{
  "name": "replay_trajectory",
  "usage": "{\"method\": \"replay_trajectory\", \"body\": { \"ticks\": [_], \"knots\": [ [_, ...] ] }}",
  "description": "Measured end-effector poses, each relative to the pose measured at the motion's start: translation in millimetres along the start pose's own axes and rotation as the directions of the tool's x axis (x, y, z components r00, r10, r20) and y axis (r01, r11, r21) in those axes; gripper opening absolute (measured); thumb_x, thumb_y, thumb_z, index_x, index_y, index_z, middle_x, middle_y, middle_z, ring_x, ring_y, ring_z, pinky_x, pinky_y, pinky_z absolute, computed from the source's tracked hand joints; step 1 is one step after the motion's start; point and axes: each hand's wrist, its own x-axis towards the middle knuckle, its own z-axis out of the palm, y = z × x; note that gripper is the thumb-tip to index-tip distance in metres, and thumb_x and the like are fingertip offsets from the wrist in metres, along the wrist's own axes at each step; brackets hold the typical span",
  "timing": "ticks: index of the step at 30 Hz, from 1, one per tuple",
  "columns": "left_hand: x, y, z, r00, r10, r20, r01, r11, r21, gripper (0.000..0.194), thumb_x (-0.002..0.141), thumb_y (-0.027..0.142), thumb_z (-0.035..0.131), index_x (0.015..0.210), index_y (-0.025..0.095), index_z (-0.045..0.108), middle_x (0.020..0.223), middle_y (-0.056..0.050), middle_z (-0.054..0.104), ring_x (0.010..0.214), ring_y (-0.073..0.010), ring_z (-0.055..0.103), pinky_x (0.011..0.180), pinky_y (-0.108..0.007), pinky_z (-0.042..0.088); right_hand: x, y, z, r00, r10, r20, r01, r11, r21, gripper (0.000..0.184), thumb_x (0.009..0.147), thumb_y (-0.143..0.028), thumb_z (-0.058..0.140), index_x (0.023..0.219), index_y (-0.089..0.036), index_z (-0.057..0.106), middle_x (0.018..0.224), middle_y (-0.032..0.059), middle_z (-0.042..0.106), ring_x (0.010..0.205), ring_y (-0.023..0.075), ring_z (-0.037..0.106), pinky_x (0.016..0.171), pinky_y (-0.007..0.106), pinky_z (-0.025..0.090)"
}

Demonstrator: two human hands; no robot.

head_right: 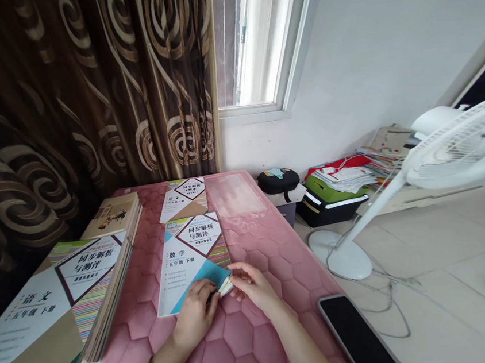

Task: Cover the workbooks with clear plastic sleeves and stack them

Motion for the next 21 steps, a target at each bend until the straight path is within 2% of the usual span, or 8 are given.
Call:
{"method": "replay_trajectory", "body": {
  "ticks": [4, 9, 12, 15, 21],
  "knots": [
    [2.2, -2.6, 0.2, 0.998, -0.061, 0.003, 0.061, 0.996, -0.067, 0.023, 0.094, 0.022, 0.043, 0.080, 0.020, 0.061, 0.086, -0.004, 0.066, 0.083, -0.0175, 0.061, 0.080, -0.034, 0.052, -0.7, 0.2, 1.7, 0.998, -0.059, -0.012, 0.059, 0.998, -0.037, 0.053, 0.070, -0.061, 0.068, 0.106, -0.022, 0.061, 0.076, -0.0014, 0.062, 0.058, 0.0147, 0.064, 0.051, 0.026, 0.051],
    [1.1, -4.8, -0.7, 0.996, -0.088, 0.007, 0.088, 0.989, -0.118, 0.024, 0.095, 0.024, 0.043, 0.080, 0.019, 0.061, 0.086, -0.004, 0.066, 0.084, -0.0171, 0.061, 0.080, -0.033, 0.052, -3.6, -0.6, 0.0, 0.980, -0.200, 0.016, 0.199, 0.961, -0.191, 0.040, 0.079, -0.054, 0.063, 0.103, -0.022, 0.061, 0.081, 0.0006, 0.063, 0.066, 0.0148, 0.063, 0.058, 0.027, 0.052],
    [1.2, -4.0, -1.2, 0.996, -0.087, 0.007, 0.088, 0.989, -0.116, 0.024, 0.095, 0.024, 0.043, 0.080, 0.020, 0.061, 0.087, -0.004, 0.066, 0.083, -0.0171, 0.061, 0.079, -0.033, 0.052, -5.4, -5.7, -0.3, 0.949, -0.313, -0.025, 0.282, 0.885, -0.370, 0.027, 0.083, -0.046, 0.059, 0.096, -0.022, 0.063, 0.079, 0.0011, 0.063, 0.071, 0.0153, 0.061, 0.064, 0.027, 0.051],
    [2.0, -3.6, -1.0, 0.997, -0.083, 0.001, 0.083, 0.990, -0.111, 0.024, 0.094, 0.023, 0.043, 0.079, 0.020, 0.061, 0.087, -0.004, 0.066, 0.083, -0.0172, 0.061, 0.079, -0.033, 0.052, -6.4, -13.4, 2.1, 0.926, -0.378, -0.011, 0.316, 0.790, -0.525, 0.016, 0.083, -0.037, 0.059, 0.088, -0.023, 0.065, 0.078, 0.0004, 0.062, 0.071, 0.0147, 0.059, 0.064, 0.025, 0.050],
    [1.5, -5.1, 0.5, 0.998, -0.069, -0.007, 0.068, 0.993, -0.094, 0.022, 0.094, 0.022, 0.045, 0.079, 0.020, 0.061, 0.087, -0.004, 0.067, 0.083, -0.0176, 0.062, 0.078, -0.033, 0.052, -3.4, -19.3, 8.4, 0.891, -0.451, 0.049, 0.383, 0.690, -0.614, 0.005, 0.083, -0.027, 0.059, 0.083, -0.024, 0.064, 0.082, 0.0009, 0.061, 0.074, 0.0151, 0.059, 0.064, 0.024, 0.049]
  ]
}}
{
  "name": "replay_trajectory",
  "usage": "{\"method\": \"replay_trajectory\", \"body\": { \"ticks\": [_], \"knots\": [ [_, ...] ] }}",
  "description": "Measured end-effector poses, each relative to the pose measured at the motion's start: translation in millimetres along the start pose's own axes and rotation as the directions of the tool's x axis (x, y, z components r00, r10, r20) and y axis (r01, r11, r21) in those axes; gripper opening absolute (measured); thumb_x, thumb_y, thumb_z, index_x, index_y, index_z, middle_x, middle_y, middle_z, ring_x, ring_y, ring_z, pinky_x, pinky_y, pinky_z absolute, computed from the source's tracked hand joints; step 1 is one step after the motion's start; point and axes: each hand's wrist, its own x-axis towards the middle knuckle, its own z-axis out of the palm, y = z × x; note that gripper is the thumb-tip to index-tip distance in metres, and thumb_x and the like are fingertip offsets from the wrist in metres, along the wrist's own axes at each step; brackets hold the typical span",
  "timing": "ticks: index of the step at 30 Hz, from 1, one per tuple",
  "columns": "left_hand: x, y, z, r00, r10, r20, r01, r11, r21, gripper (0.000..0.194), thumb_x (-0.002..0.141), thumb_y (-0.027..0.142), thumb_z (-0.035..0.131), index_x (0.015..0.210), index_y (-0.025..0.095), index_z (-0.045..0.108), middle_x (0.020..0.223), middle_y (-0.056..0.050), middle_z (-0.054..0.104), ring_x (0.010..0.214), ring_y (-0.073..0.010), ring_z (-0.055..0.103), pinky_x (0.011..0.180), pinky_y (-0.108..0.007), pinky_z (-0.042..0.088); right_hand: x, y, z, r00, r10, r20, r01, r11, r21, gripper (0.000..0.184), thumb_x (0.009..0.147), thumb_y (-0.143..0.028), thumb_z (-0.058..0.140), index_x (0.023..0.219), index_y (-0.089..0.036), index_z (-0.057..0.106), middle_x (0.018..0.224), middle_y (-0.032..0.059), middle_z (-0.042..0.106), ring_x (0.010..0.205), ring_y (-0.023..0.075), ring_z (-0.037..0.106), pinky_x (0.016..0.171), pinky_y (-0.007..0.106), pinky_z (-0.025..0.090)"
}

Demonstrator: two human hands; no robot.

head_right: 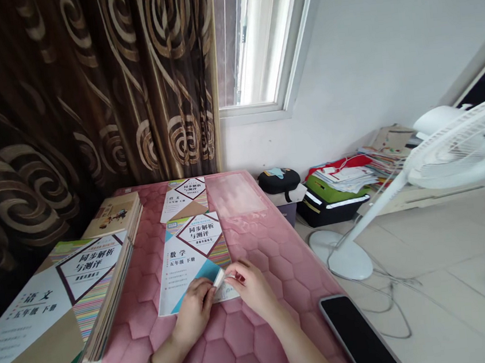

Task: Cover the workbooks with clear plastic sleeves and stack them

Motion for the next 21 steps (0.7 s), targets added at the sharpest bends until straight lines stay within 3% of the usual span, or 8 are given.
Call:
{"method": "replay_trajectory", "body": {
  "ticks": [12, 21],
  "knots": [
    [-0.1, 3.2, -2.5, 1.000, 0.004, 0.026, -0.005, 1.000, 0.011, 0.028, 0.096, 0.025, 0.040, 0.080, 0.020, 0.062, 0.088, -0.005, 0.067, 0.083, -0.0175, 0.061, 0.079, -0.034, 0.053, 0.3, -0.6, -0.9, 0.997, -0.076, 0.027, 0.078, 0.993, -0.093, 0.012, 0.086, -0.022, 0.057, 0.074, -0.024, 0.060, 0.081, -0.0002, 0.057, 0.072, 0.0144, 0.057, 0.068, 0.026, 0.046],
    [-0.5, 3.4, -2.5, 1.000, 0.005, 0.013, -0.006, 1.000, 0.019, 0.025, 0.095, 0.022, 0.042, 0.080, 0.020, 0.062, 0.088, -0.004, 0.067, 0.084, -0.0171, 0.061, 0.079, -0.033, 0.052, -3.1, 2.2, -4.2, 0.995, -0.074, 0.071, 0.083, 0.986, -0.146, 0.002, 0.084, -0.024, 0.060, 0.083, -0.025, 0.061, 0.088, 0.0007, 0.058, 0.080, 0.0167, 0.058, 0.075, 0.029, 0.047]
  ]
}}
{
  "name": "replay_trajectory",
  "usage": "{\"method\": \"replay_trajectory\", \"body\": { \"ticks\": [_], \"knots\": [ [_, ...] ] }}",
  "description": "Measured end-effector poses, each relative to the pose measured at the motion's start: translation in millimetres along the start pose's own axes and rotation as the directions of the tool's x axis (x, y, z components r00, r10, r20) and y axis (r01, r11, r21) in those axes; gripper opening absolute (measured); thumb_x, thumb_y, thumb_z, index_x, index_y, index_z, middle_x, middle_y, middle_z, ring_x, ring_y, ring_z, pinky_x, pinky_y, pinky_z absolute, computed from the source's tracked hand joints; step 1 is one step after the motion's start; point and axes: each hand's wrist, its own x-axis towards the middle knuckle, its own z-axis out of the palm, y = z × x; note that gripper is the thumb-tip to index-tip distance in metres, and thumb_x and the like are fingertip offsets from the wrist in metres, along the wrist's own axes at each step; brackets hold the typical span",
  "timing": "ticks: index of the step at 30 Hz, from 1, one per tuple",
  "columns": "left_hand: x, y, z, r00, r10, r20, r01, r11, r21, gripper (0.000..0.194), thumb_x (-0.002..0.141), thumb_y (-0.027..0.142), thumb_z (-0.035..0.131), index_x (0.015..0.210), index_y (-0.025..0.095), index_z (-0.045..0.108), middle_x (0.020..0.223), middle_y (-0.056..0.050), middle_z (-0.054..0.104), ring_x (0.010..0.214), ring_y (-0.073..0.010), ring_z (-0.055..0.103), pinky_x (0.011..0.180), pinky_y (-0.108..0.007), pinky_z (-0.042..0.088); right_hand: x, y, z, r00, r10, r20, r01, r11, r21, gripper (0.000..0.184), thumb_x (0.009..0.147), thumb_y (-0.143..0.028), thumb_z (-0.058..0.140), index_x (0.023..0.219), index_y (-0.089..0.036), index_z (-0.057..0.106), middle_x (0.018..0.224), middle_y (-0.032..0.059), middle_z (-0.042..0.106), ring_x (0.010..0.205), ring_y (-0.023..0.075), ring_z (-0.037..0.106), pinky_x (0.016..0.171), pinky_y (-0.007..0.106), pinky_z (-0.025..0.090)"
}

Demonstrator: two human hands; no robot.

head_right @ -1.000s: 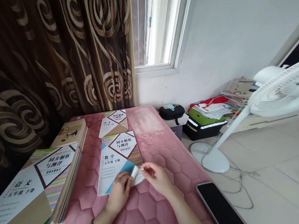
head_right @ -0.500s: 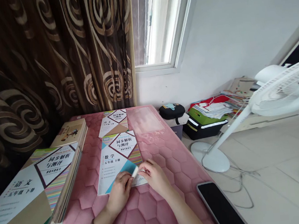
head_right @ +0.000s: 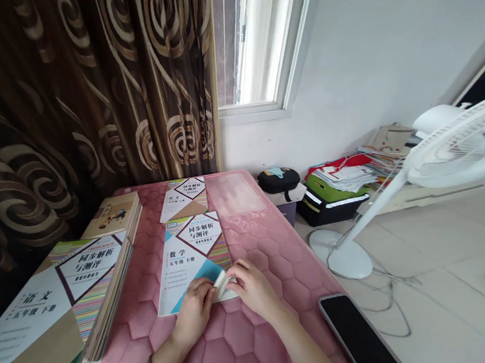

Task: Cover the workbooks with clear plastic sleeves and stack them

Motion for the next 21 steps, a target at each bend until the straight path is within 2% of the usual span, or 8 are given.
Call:
{"method": "replay_trajectory", "body": {
  "ticks": [7, 12, 16, 18, 21],
  "knots": [
    [-0.8, -1.3, 2.0, 1.000, -0.015, 0.004, 0.015, 1.000, 0.008, 0.025, 0.095, 0.023, 0.042, 0.081, 0.019, 0.062, 0.089, -0.004, 0.067, 0.085, -0.0173, 0.061, 0.080, -0.034, 0.052, -6.9, 6.1, -8.0, 0.999, -0.034, 0.035, 0.038, 0.993, -0.113, 0.014, 0.087, -0.023, 0.058, 0.074, -0.024, 0.058, 0.087, 0.0001, 0.058, 0.083, 0.0167, 0.059, 0.075, 0.029, 0.045],
    [-0.8, -1.2, 2.1, 1.000, -0.017, 0.008, 0.017, 1.000, 0.006, 0.025, 0.095, 0.023, 0.042, 0.081, 0.019, 0.062, 0.089, -0.004, 0.067, 0.085, -0.0173, 0.061, 0.080, -0.035, 0.052, -13.4, 9.9, -15.1, 1.000, -0.025, 0.014, 0.026, 0.994, -0.109, 0.016, 0.087, -0.023, 0.058, 0.071, -0.023, 0.057, 0.084, 0.0013, 0.061, 0.083, 0.0177, 0.058, 0.074, 0.029, 0.045],
    [-0.5, -1.4, 2.3, 1.000, -0.009, 0.000, 0.009, 1.000, 0.008, 0.025, 0.095, 0.024, 0.042, 0.081, 0.020, 0.062, 0.089, -0.005, 0.067, 0.085, -0.0177, 0.062, 0.080, -0.035, 0.053, -14.8, 7.2, -15.3, 0.995, -0.060, 0.081, 0.073, 0.984, -0.162, 0.006, 0.083, -0.019, 0.064, 0.079, -0.024, 0.061, 0.088, 0.0007, 0.063, 0.087, 0.0184, 0.057, 0.076, 0.030, 0.045],
    [-0.4, -1.4, 2.4, 1.000, -0.001, -0.004, 0.001, 1.000, 0.012, 0.025, 0.095, 0.024, 0.042, 0.081, 0.020, 0.062, 0.088, -0.005, 0.067, 0.084, -0.0178, 0.062, 0.079, -0.035, 0.053, -15.0, 6.9, -12.4, 0.988, -0.088, 0.123, 0.112, 0.971, -0.210, 0.008, 0.080, -0.018, 0.067, 0.083, -0.025, 0.064, 0.091, 0.0006, 0.064, 0.089, 0.0189, 0.056, 0.078, 0.031, 0.046],
    [-0.3, -1.0, 2.1, 1.000, 0.010, -0.008, -0.009, 1.000, 0.016, 0.025, 0.095, 0.024, 0.042, 0.080, 0.020, 0.062, 0.087, -0.005, 0.067, 0.083, -0.0178, 0.062, 0.079, -0.035, 0.053, -16.9, 10.8, -7.8, 0.980, -0.103, 0.168, 0.144, 0.957, -0.251, 0.006, 0.081, -0.020, 0.066, 0.078, -0.025, 0.066, 0.087, 0.0010, 0.063, 0.087, 0.0191, 0.057, 0.077, 0.031, 0.046]
  ]
}}
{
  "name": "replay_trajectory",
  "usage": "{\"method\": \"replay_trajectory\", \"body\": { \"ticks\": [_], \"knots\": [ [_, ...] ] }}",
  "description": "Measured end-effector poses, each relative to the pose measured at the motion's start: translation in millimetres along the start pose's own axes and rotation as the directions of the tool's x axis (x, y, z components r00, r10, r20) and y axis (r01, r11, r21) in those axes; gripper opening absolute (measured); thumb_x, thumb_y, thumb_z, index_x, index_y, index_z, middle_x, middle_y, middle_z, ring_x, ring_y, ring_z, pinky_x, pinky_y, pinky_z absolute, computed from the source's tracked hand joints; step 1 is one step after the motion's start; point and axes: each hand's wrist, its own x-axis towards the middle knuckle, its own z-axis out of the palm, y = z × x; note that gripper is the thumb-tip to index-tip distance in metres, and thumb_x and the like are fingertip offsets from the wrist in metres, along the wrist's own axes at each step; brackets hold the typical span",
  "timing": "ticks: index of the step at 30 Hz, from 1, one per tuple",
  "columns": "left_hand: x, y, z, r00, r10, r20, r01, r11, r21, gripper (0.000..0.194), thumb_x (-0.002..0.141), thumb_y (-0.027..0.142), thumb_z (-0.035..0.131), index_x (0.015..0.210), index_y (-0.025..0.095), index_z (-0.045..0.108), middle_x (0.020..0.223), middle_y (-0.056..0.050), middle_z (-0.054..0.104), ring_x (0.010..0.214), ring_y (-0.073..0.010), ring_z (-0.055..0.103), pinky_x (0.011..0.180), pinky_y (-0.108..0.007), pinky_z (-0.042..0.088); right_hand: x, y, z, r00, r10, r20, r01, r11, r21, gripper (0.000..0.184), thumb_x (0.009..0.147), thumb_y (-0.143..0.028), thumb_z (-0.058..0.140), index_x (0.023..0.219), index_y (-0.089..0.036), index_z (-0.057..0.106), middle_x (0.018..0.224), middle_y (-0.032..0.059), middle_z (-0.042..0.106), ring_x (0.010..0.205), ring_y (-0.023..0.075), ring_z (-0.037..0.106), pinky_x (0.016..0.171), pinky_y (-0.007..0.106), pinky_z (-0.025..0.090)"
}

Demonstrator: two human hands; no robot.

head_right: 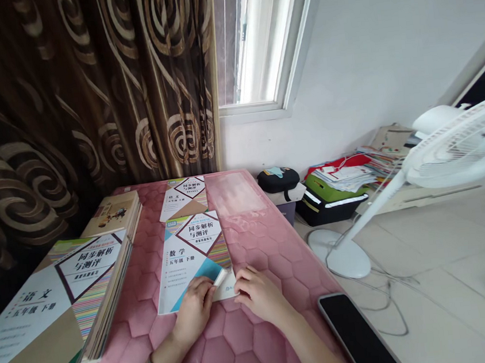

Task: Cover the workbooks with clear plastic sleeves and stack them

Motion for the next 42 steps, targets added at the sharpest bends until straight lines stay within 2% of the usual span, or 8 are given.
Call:
{"method": "replay_trajectory", "body": {
  "ticks": [5, 11, 17, 22, 26, 30, 36, 42],
  "knots": [
    [-0.3, 0.6, -0.7, 1.000, -0.003, -0.003, 0.003, 1.000, 0.001, 0.024, 0.094, 0.023, 0.044, 0.079, 0.020, 0.062, 0.088, -0.004, 0.067, 0.084, -0.0177, 0.061, 0.079, -0.034, 0.053, -10.4, 6.1, 1.8, 1.000, 0.030, 0.003, -0.030, 0.997, 0.065, 0.012, 0.083, -0.019, 0.063, 0.072, -0.023, 0.065, 0.082, 0.0008, 0.063, 0.083, 0.0181, 0.058, 0.076, 0.031, 0.046],
    [0.3, 0.3, 0.0, 1.000, 0.002, -0.003, -0.002, 1.000, 0.011, 0.024, 0.094, 0.023, 0.044, 0.080, 0.020, 0.062, 0.087, -0.004, 0.067, 0.083, -0.0175, 0.061, 0.079, -0.035, 0.053, -18.8, 2.3, -3.4, 0.997, 0.081, 0.020, -0.083, 0.987, 0.136, 0.018, 0.085, -0.018, 0.059, 0.098, -0.027, 0.068, 0.094, 0.0020, 0.064, 0.087, 0.0177, 0.060, 0.078, 0.031, 0.047],
    [-2.3, 3.4, -3.1, 0.997, 0.053, 0.049, -0.056, 0.997, 0.058, 0.019, 0.092, 0.021, 0.047, 0.086, 0.020, 0.065, 0.092, -0.006, 0.066, 0.087, -0.0188, 0.060, 0.082, -0.037, 0.053, -23.8, 3.9, -4.1, 0.998, 0.058, -0.001, -0.058, 0.988, 0.141, 0.015, 0.086, -0.024, 0.058, 0.073, -0.023, 0.064, 0.087, 0.0023, 0.063, 0.080, 0.0168, 0.059, 0.072, 0.031, 0.047],
    [-6.2, 7.3, -7.7, 0.979, 0.120, 0.163, -0.158, 0.956, 0.246, 0.022, 0.084, 0.023, 0.060, 0.103, 0.029, 0.069, 0.106, -0.007, 0.063, 0.098, -0.0251, 0.057, 0.083, -0.044, 0.051, -23.4, 1.6, -8.2, 0.992, 0.088, -0.085, -0.083, 0.994, 0.065, 0.021, 0.084, -0.024, 0.060, 0.104, -0.027, 0.066, 0.108, 0.0050, 0.065, 0.099, 0.0219, 0.057, 0.089, 0.038, 0.046],
    [-5.0, 9.8, -7.4, 0.973, 0.103, 0.204, -0.165, 0.936, 0.310, 0.024, 0.085, 0.023, 0.060, 0.105, 0.032, 0.069, 0.109, -0.006, 0.065, 0.100, -0.0255, 0.059, 0.084, -0.044, 0.050, -17.5, -11.2, -4.8, 0.999, -0.035, 0.030, 0.036, 0.998, -0.044, 0.041, 0.087, -0.028, 0.058, 0.127, -0.032, 0.058, 0.129, 0.0030, 0.061, 0.113, 0.0255, 0.053, 0.097, 0.044, 0.042],
    [-18.4, 2.6, -13.0, 0.961, 0.152, 0.233, -0.228, 0.909, 0.349, 0.039, 0.089, 0.017, 0.051, 0.123, 0.034, 0.060, 0.126, -0.004, 0.062, 0.114, -0.0236, 0.058, 0.094, -0.044, 0.048, -22.8, -16.9, 5.8, 0.998, 0.021, 0.056, -0.011, 0.987, -0.160, 0.040, 0.091, -0.028, 0.051, 0.130, -0.033, 0.056, 0.134, 0.0011, 0.059, 0.118, 0.0275, 0.052, 0.097, 0.047, 0.042],
    [-75.8, -41.1, -55.9, 0.983, 0.130, 0.129, -0.181, 0.813, 0.553, 0.065, 0.091, 0.031, 0.048, 0.150, 0.027, 0.022, 0.148, -0.005, 0.043, 0.131, -0.0221, 0.047, 0.100, -0.038, 0.047, -45.4, -9.1, 22.9, 0.996, 0.058, -0.071, -0.076, 0.955, -0.286, 0.041, 0.090, -0.027, 0.052, 0.130, -0.029, 0.057, 0.135, 0.0027, 0.057, 0.126, 0.0306, 0.048, 0.098, 0.049, 0.042],
    [-67.2, -27.2, -75.4, 0.982, -0.014, 0.187, -0.113, 0.754, 0.647, 0.046, 0.088, 0.018, 0.043, 0.132, 0.025, 0.053, 0.135, -0.006, 0.058, 0.123, -0.0245, 0.054, 0.109, -0.053, 0.036, -1.2, -55.0, 29.4, 0.935, 0.118, -0.335, -0.243, 0.901, -0.360, 0.033, 0.094, -0.026, 0.042, 0.111, -0.012, 0.066, 0.125, 0.0174, 0.063, 0.123, 0.0306, 0.052, 0.104, 0.048, 0.038]
  ]
}}
